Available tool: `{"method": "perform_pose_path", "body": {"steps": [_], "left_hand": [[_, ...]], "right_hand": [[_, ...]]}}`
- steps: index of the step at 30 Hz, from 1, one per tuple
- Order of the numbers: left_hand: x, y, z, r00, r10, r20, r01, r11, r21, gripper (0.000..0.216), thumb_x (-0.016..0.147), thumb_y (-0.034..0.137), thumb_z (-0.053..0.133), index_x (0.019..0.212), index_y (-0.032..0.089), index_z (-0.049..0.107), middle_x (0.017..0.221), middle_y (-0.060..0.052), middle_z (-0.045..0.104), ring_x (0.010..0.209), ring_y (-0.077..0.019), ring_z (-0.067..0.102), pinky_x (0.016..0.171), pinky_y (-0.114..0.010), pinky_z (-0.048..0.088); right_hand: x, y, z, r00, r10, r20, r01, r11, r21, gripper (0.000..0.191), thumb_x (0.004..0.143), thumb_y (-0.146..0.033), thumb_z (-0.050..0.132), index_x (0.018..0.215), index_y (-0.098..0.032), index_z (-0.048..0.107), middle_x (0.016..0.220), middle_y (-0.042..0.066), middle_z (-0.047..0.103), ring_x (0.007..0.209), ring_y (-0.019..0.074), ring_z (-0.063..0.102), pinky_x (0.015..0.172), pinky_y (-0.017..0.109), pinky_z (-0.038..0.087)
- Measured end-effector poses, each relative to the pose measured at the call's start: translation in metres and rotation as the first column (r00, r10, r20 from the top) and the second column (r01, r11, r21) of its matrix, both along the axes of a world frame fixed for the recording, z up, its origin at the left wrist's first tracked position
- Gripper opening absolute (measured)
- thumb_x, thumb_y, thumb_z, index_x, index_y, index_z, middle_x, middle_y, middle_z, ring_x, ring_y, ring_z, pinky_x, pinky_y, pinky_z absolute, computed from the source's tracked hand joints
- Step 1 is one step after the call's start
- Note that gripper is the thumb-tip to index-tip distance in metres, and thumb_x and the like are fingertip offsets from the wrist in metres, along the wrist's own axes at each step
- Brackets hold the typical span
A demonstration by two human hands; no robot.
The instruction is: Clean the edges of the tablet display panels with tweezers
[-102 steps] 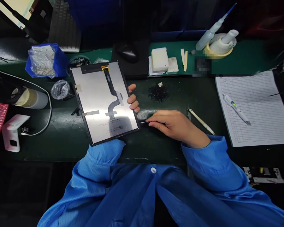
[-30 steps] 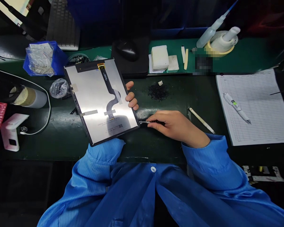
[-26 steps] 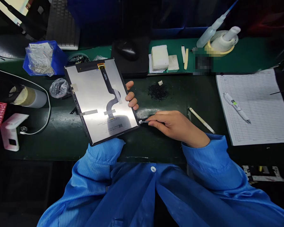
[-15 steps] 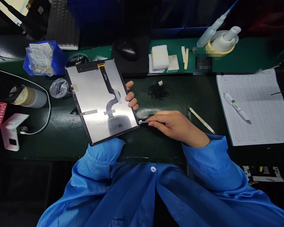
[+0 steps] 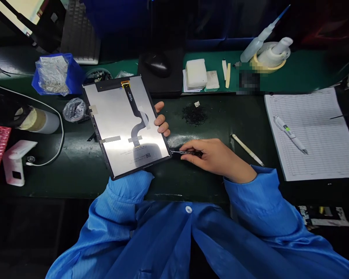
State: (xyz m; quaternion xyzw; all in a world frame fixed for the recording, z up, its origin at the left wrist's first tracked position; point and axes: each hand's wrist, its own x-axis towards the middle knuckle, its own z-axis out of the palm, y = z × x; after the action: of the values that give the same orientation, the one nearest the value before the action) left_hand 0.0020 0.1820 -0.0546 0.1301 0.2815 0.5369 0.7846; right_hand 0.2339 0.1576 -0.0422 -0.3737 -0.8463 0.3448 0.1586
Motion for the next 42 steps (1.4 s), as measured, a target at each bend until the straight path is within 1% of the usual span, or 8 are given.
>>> {"method": "perform_pose_path", "body": {"steps": [6, 11, 17, 24, 28, 32, 38, 42], "left_hand": [[0.0, 0.0, -0.005, 1.0, -0.008, 0.03, 0.006, 0.999, 0.052, 0.064, 0.086, 0.073, 0.052, 0.124, 0.022, 0.06, 0.069, 0.0, 0.048, 0.055, -0.0125, 0.047, 0.058, -0.029, 0.047], [0.0, 0.0, -0.004, 1.0, -0.015, 0.023, 0.015, 1.0, 0.025, 0.059, 0.09, 0.068, 0.05, 0.128, 0.023, 0.058, 0.069, 0.001, 0.048, 0.056, -0.0127, 0.047, 0.059, -0.029, 0.047], [0.003, 0.0, 0.001, 1.0, 0.01, 0.013, -0.009, 1.0, -0.004, 0.06, 0.092, 0.069, 0.047, 0.127, 0.021, 0.058, 0.067, 0.001, 0.046, 0.053, -0.012, 0.046, 0.055, -0.028, 0.046], [0.001, 0.002, -0.001, 1.0, -0.01, 0.009, 0.01, 1.0, 0.011, 0.06, 0.095, 0.069, 0.038, 0.123, 0.02, 0.06, 0.068, 0.0, 0.047, 0.055, -0.0121, 0.046, 0.058, -0.027, 0.046], [-0.001, 0.003, -0.001, 0.999, -0.031, 0.01, 0.031, 1.0, 0.0, 0.06, 0.096, 0.067, 0.036, 0.129, 0.021, 0.057, 0.069, 0.0, 0.046, 0.056, -0.0134, 0.047, 0.06, -0.029, 0.045], [-0.001, 0.002, 0.004, 1.0, -0.018, 0.009, 0.018, 1.0, -0.025, 0.066, 0.097, 0.069, 0.031, 0.136, 0.021, 0.054, 0.07, 0.0, 0.047, 0.056, -0.0141, 0.046, 0.061, -0.029, 0.046], [0.0, 0.0, 0.007, 0.999, -0.018, 0.049, 0.019, 1.0, -0.023, 0.062, 0.101, 0.064, 0.022, 0.124, 0.02, 0.058, 0.07, -0.002, 0.047, 0.056, -0.014, 0.046, 0.059, -0.029, 0.046], [-0.001, -0.002, 0.007, 0.997, -0.018, 0.077, 0.019, 1.0, -0.01, 0.063, 0.1, 0.065, 0.021, 0.117, 0.019, 0.06, 0.071, -0.002, 0.047, 0.058, -0.0147, 0.047, 0.06, -0.03, 0.047]], "right_hand": [[0.0, 0.0, -0.001, 0.998, 0.05, -0.042, -0.047, 0.998, 0.051, 0.024, 0.102, -0.028, 0.056, 0.112, -0.025, 0.077, 0.106, 0.004, 0.08, 0.096, 0.0218, 0.075, 0.083, 0.033, 0.058], [0.0, 0.0, -0.001, 1.0, -0.003, -0.013, 0.003, 1.0, 0.002, 0.019, 0.096, -0.03, 0.067, 0.113, -0.025, 0.076, 0.099, 0.002, 0.08, 0.088, 0.0204, 0.075, 0.077, 0.03, 0.058], [0.0, 0.001, -0.001, 0.998, 0.053, -0.042, -0.05, 0.997, 0.066, 0.023, 0.102, -0.026, 0.057, 0.111, -0.024, 0.078, 0.106, 0.004, 0.08, 0.095, 0.0204, 0.075, 0.083, 0.03, 0.057], [0.001, 0.0, -0.002, 0.999, 0.014, -0.03, -0.013, 0.999, 0.043, 0.017, 0.097, -0.028, 0.066, 0.109, -0.022, 0.077, 0.097, 0.003, 0.079, 0.087, 0.0198, 0.075, 0.076, 0.029, 0.057], [0.001, 0.001, -0.002, 0.998, 0.047, -0.046, -0.043, 0.996, 0.077, 0.023, 0.102, -0.027, 0.057, 0.11, -0.023, 0.078, 0.103, 0.004, 0.079, 0.093, 0.021, 0.075, 0.081, 0.031, 0.057], [0.001, 0.001, -0.001, 1.0, 0.0, -0.016, 0.0, 1.0, 0.022, 0.019, 0.097, -0.028, 0.067, 0.111, -0.022, 0.077, 0.097, 0.003, 0.08, 0.086, 0.0197, 0.075, 0.075, 0.029, 0.057], [0.002, 0.001, -0.003, 0.996, 0.059, -0.06, -0.054, 0.995, 0.082, 0.02, 0.102, -0.027, 0.059, 0.108, -0.021, 0.078, 0.102, 0.004, 0.079, 0.093, 0.0205, 0.074, 0.08, 0.03, 0.056], [0.002, 0.0, -0.003, 0.999, 0.017, -0.033, -0.016, 1.0, 0.022, 0.018, 0.098, -0.028, 0.064, 0.11, -0.022, 0.077, 0.097, 0.003, 0.08, 0.087, 0.0198, 0.075, 0.077, 0.029, 0.056]]}}
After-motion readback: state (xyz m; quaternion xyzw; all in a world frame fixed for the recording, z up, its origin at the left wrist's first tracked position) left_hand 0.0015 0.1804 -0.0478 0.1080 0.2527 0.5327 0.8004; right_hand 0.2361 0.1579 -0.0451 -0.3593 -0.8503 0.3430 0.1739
